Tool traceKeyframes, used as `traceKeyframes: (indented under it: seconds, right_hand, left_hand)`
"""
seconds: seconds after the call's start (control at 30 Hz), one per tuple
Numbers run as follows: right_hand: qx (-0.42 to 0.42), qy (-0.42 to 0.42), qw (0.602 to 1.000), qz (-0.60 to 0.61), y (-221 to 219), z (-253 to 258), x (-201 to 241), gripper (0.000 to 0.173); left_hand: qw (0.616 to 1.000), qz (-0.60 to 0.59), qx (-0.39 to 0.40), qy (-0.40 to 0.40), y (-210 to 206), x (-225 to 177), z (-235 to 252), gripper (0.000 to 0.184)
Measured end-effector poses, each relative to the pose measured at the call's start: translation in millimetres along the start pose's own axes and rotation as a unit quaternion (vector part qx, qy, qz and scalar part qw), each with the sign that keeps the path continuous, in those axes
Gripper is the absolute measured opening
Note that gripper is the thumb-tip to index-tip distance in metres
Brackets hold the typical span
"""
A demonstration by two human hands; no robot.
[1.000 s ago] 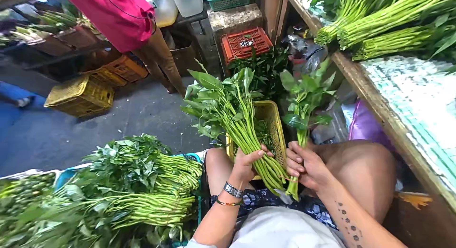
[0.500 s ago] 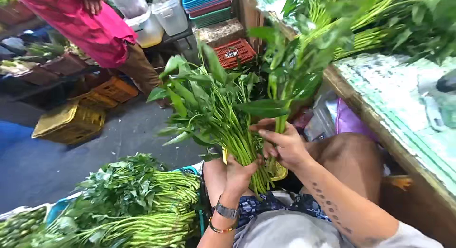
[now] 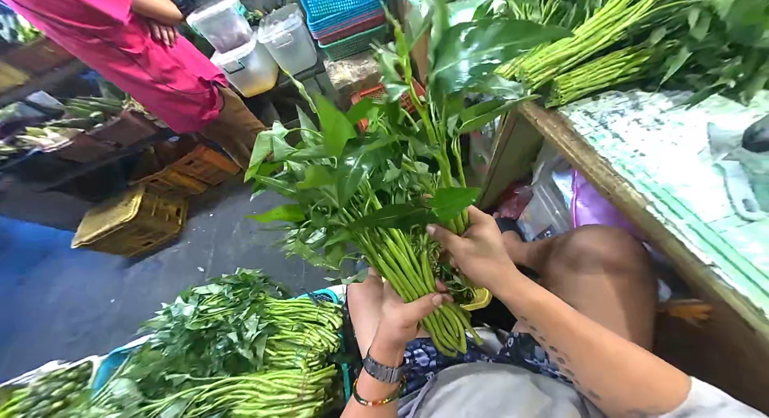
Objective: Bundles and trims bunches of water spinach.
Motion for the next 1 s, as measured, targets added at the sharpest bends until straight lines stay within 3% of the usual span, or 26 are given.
traceKeyframes:
  seconds: [0.13, 0.3, 0.33, 0.47, 0.53, 0.77, 0.9, 1.0]
  right_hand:
    - [-0.014, 0.074, 0.997, 0.000, 4.0, -3.1, 2.1, 0.045]
    - [-0.049, 0.055, 0.996, 0.058, 4.5, -3.4, 5.4, 0.079]
    - [-0.063, 0.050, 0.993, 0.091, 6.0, -3.1, 3.6, 0.076]
    - [-0.085, -0.022, 0.972, 0.220, 17.3, 1.7, -2.1, 0.018]
    - [-0.082, -0.053, 0.968, 0.231, 22.0, 4.5, -6.8, 0.011]
    - [-0.054, -0.087, 0.961, 0.255, 43.3, 1.7, -23.0, 0.010]
    - [-0.024, -0.085, 0.960, 0.265, 51.1, 0.5, -20.7, 0.013]
    - [-0.012, -0.074, 0.967, 0.244, 58.4, 1.8, -22.6, 0.036]
  left_hand:
    - [0.996, -0.079, 0.043, 0.010, -3.2, 1.8, 2.1, 0.027]
    - [0.989, -0.134, 0.064, 0.027, -12.9, 5.8, 1.7, 0.031]
    - [0.986, -0.148, 0.074, 0.028, -13.9, 6.3, 1.5, 0.032]
    - [0.979, -0.179, 0.096, 0.031, -14.6, 7.0, 2.0, 0.037]
    - [0.978, -0.179, 0.099, 0.031, -12.8, 6.8, 2.6, 0.037]
    - [0.976, -0.202, 0.064, 0.050, -10.2, 12.2, 8.3, 0.047]
    - [0.978, -0.199, 0.033, 0.058, -7.9, 8.5, 16.0, 0.043]
    - [0.978, -0.200, 0.010, 0.064, -3.0, 4.3, 23.4, 0.044]
Point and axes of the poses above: each hand's wrist, its own z-axis towards the middle knuckle, its own y-axis out of the back of the hand, x = y × z, the point moved 4 cm from there along z, towards the middle knuckle, and after that the axes turned 11 degrees about -y, right-handed, at the moved point
